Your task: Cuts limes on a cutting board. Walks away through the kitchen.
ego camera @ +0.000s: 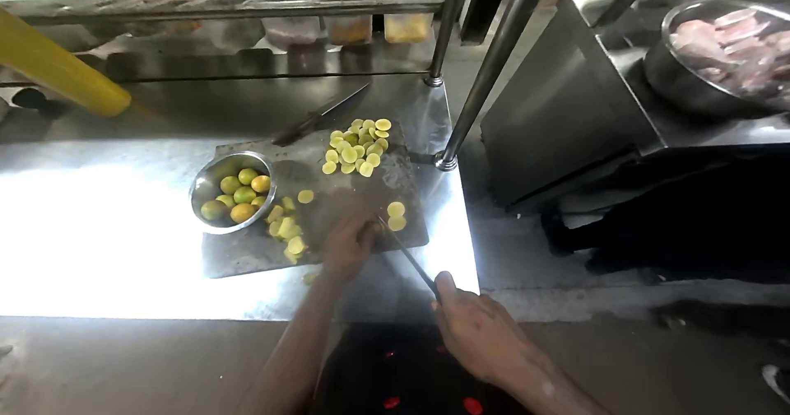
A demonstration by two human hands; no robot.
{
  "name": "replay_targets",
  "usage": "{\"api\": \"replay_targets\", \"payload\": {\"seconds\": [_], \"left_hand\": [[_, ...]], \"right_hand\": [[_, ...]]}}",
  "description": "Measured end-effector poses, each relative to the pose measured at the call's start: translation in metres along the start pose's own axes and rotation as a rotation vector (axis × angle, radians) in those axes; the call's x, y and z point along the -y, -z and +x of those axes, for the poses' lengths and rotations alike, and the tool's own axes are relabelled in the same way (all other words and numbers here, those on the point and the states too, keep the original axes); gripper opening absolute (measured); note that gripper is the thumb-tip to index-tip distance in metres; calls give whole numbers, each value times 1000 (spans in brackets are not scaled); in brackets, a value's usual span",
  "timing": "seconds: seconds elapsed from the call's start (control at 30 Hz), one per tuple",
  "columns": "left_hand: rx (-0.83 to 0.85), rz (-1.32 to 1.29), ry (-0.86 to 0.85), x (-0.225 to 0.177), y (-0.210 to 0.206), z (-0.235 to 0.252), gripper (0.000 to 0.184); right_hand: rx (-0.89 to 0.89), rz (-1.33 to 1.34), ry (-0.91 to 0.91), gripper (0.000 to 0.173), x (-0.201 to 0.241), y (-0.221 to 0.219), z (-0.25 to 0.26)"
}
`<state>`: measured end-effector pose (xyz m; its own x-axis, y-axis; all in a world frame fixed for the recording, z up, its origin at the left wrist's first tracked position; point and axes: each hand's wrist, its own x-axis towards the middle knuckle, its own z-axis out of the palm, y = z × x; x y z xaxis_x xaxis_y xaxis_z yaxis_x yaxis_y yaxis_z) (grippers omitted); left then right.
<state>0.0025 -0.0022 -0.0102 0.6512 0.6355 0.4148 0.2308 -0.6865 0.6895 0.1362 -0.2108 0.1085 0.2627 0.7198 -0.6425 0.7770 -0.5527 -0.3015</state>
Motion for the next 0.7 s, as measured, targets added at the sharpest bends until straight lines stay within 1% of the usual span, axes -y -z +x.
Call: {"api": "replay_targets", "payload": {"seconds": [0.23, 0.4, 0.5, 0.57, 0.7], "left_hand": [[-18, 25, 3, -1, 1, -1, 18], [-37, 35, -29, 0, -2, -1, 15], [-52, 36, -77, 3, -2, -2, 16], [-48, 43, -87, 2, -1, -1, 16], [-61, 48, -96, 1, -1, 0, 17]], "right_hand": [[-14, -31, 14, 33, 2, -3, 7], [29, -5, 18, 31, 24, 12, 42], [-44, 26, 24, 30, 44, 25, 67], [-82, 47, 34, 34, 56, 35, 78], [-154, 59, 54, 34, 61, 36, 85]]}}
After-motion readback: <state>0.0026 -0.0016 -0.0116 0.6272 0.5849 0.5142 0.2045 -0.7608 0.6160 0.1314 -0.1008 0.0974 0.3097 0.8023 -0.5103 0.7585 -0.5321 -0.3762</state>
